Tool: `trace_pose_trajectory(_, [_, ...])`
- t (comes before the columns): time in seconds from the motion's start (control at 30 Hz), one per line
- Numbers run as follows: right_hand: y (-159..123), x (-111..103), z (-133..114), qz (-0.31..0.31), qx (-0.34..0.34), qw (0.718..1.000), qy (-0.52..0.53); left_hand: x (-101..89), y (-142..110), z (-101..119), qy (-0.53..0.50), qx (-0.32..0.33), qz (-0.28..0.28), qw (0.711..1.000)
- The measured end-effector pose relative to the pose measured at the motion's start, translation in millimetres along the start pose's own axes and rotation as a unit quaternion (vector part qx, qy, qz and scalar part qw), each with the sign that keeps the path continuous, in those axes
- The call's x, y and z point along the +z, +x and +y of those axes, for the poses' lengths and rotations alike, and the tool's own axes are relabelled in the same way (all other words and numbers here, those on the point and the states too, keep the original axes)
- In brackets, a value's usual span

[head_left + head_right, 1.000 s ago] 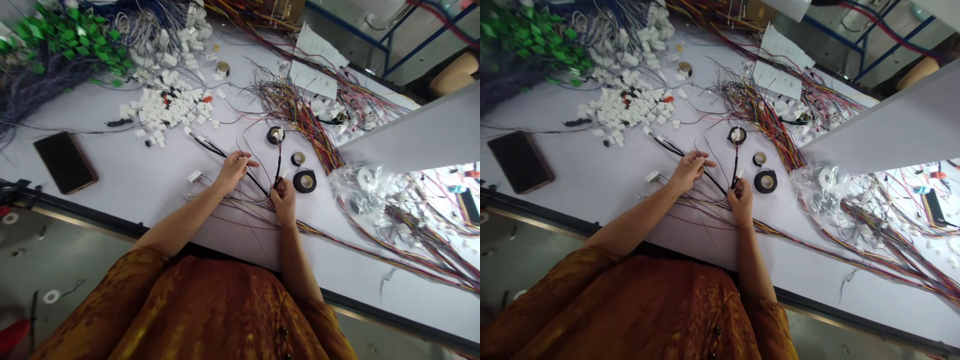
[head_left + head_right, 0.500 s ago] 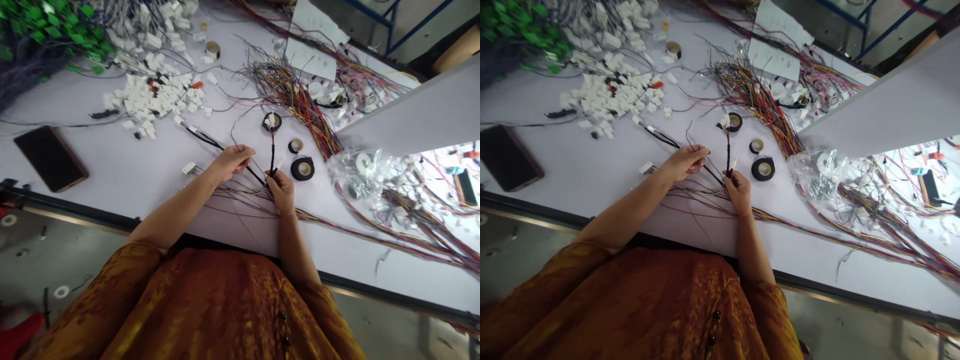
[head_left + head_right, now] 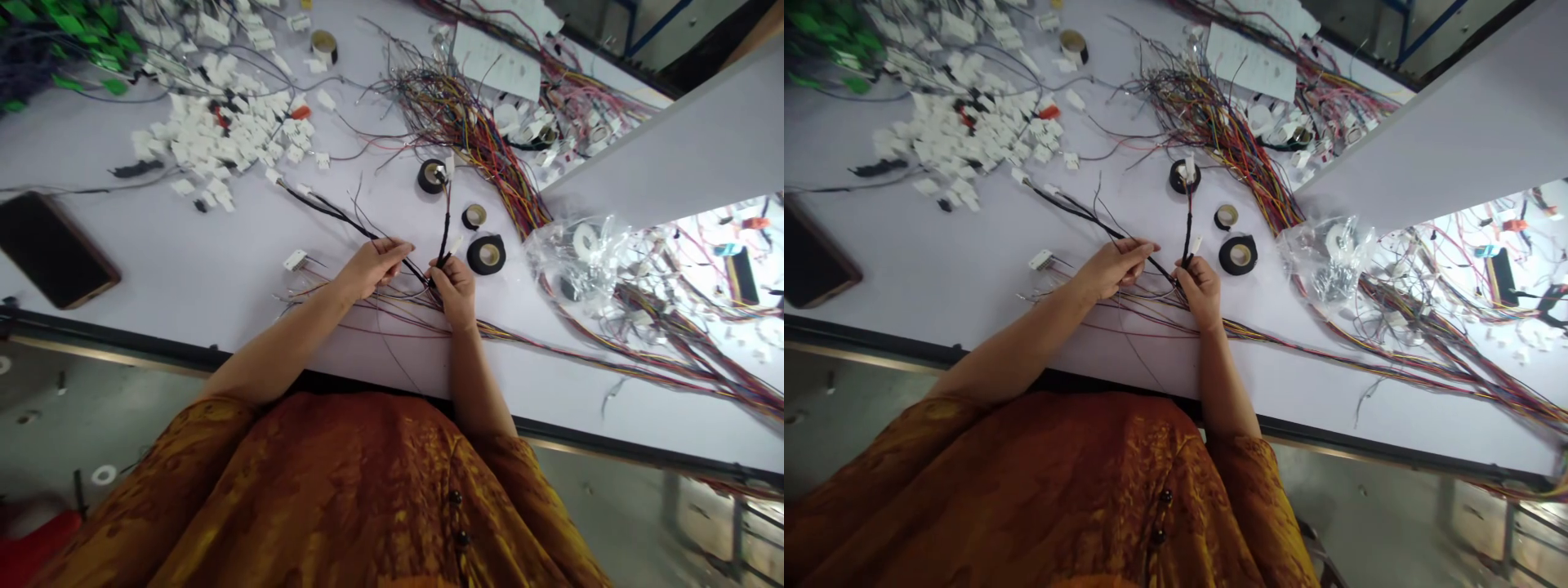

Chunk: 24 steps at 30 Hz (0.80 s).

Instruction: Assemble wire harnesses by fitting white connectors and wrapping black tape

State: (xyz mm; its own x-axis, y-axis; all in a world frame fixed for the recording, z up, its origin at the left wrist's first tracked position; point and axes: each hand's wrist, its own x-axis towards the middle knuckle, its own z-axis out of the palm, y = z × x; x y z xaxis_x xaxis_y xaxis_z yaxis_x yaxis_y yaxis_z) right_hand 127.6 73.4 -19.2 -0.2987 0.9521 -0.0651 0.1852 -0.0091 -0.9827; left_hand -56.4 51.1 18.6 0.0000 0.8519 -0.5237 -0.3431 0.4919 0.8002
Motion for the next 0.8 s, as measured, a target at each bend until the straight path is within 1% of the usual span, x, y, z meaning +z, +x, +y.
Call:
trace_pose_trajectory(0.07, [0.1, 0.9, -1.0, 0.006, -0.001, 1.000, -0.012, -2.9, 0.6, -2.0, -0.029, 0.043, 0.000, 0.999])
trace_pose_trajectory(0.13, [2.1, 1.9, -0.8, 0.038, -0.004, 0.999, -0.033, -12.6, -0.3, -1.6, -0.041, 0.103, 0.016, 0.994])
trace_pose_trajectory(0.2, [5.5, 3.2, 1.1, 0.074, -0.007, 0.995, -0.062, -28.4, -3.0, 3.0, -0.041, 0.171, 0.047, 0.983])
trace_pose_trajectory(0.27, [8.7, 5.1, 4.6, 0.095, -0.009, 0.991, -0.092, -46.7, -5.9, 11.6, -0.037, 0.224, 0.080, 0.971])
trace_pose_trajectory(0.37, [9.4, 8.9, 10.2, 0.133, -0.028, 0.983, -0.120, -69.3, -7.4, 26.4, -0.037, 0.255, 0.102, 0.961])
trace_pose_trajectory(0.43, [6.5, 11.5, 11.8, 0.161, -0.075, 0.973, -0.149, -78.0, -6.6, 33.3, -0.042, 0.249, 0.092, 0.963])
trace_pose_trajectory(0.47, [4.6, 12.7, 11.4, 0.160, -0.110, 0.966, -0.173, -80.5, -6.1, 35.5, -0.044, 0.242, 0.085, 0.966])
trace_pose_trajectory(0.5, [2.9, 14.0, 10.2, 0.142, -0.146, 0.958, -0.203, -82.4, -5.8, 36.9, -0.047, 0.235, 0.079, 0.968])
trace_pose_trajectory(0.57, [1.2, 17.3, 5.8, 0.073, -0.204, 0.939, -0.265, -85.5, -6.1, 38.1, -0.054, 0.226, 0.071, 0.970])
trace_pose_trajectory(0.6, [1.4, 19.4, 3.1, 0.037, -0.219, 0.932, -0.288, -87.2, -6.7, 38.2, -0.056, 0.222, 0.066, 0.971])
trace_pose_trajectory(0.63, [2.3, 21.7, 0.1, 0.011, -0.224, 0.927, -0.302, -89.4, -7.7, 38.2, -0.059, 0.220, 0.061, 0.972])
trace_pose_trajectory(0.7, [5.5, 27.0, -5.7, -0.013, -0.219, 0.925, -0.309, -94.7, -10.1, 37.9, -0.064, 0.213, 0.042, 0.974])
trace_pose_trajectory(0.8, [10.3, 33.8, -12.7, -0.003, -0.206, 0.931, -0.301, -103.2, -13.3, 37.4, -0.078, 0.200, 0.007, 0.977])
